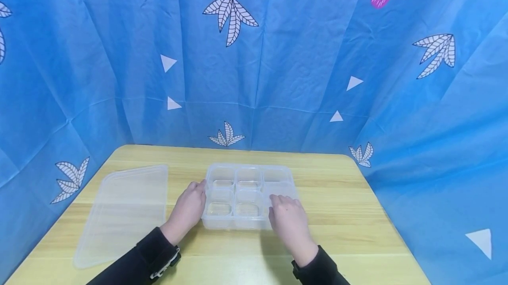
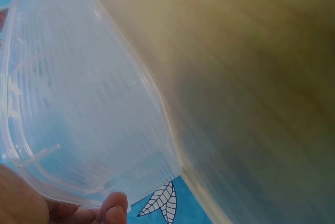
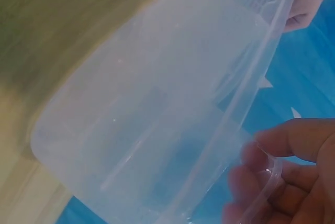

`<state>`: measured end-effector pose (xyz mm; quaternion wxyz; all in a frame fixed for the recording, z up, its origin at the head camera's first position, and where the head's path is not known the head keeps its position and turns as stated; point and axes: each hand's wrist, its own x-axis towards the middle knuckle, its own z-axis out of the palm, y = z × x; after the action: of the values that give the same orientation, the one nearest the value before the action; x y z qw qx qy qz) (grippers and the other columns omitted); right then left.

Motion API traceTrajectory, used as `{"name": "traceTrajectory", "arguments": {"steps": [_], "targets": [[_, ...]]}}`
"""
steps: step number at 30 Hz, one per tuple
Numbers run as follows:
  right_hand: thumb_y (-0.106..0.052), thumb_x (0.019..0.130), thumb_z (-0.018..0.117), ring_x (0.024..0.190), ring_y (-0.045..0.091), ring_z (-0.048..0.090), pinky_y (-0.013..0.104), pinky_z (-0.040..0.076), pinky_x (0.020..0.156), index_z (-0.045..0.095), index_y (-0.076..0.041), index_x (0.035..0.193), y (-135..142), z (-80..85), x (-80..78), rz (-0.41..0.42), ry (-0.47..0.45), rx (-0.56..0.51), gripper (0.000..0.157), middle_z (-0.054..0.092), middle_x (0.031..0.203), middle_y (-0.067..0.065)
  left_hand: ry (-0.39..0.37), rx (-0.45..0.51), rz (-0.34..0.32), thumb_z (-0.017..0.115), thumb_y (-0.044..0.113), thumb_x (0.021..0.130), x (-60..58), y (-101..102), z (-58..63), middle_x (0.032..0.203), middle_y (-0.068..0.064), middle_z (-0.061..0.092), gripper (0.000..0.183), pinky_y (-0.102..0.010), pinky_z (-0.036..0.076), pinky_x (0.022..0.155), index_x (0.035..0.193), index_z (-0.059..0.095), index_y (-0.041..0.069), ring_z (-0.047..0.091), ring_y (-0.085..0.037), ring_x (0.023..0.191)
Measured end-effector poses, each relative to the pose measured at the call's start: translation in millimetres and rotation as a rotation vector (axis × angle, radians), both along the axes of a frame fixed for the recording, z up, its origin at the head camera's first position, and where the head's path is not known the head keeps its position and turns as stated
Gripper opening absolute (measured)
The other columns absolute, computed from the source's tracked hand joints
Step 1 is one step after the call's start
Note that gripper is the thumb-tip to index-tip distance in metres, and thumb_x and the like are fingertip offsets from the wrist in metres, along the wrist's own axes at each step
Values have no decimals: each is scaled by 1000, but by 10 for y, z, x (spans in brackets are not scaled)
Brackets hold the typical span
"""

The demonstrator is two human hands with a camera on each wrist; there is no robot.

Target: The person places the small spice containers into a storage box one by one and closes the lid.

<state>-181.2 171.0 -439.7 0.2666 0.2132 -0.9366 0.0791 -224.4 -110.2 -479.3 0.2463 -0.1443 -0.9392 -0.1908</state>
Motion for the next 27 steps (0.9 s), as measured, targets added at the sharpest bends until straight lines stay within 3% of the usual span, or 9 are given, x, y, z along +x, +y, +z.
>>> {"name": "traceTrajectory", "arguments": {"steps": [27], "targets": [[-11,87,72,91,33,71,46,58,81,71,2,108,-87,-142,-58,-73,-188,-36,25,74,100,17,8,-20,7,55,-4,95,-7,1,-11,89,-22,63,30,-26,51,53,121,60,-19,54,-18,64]]}}
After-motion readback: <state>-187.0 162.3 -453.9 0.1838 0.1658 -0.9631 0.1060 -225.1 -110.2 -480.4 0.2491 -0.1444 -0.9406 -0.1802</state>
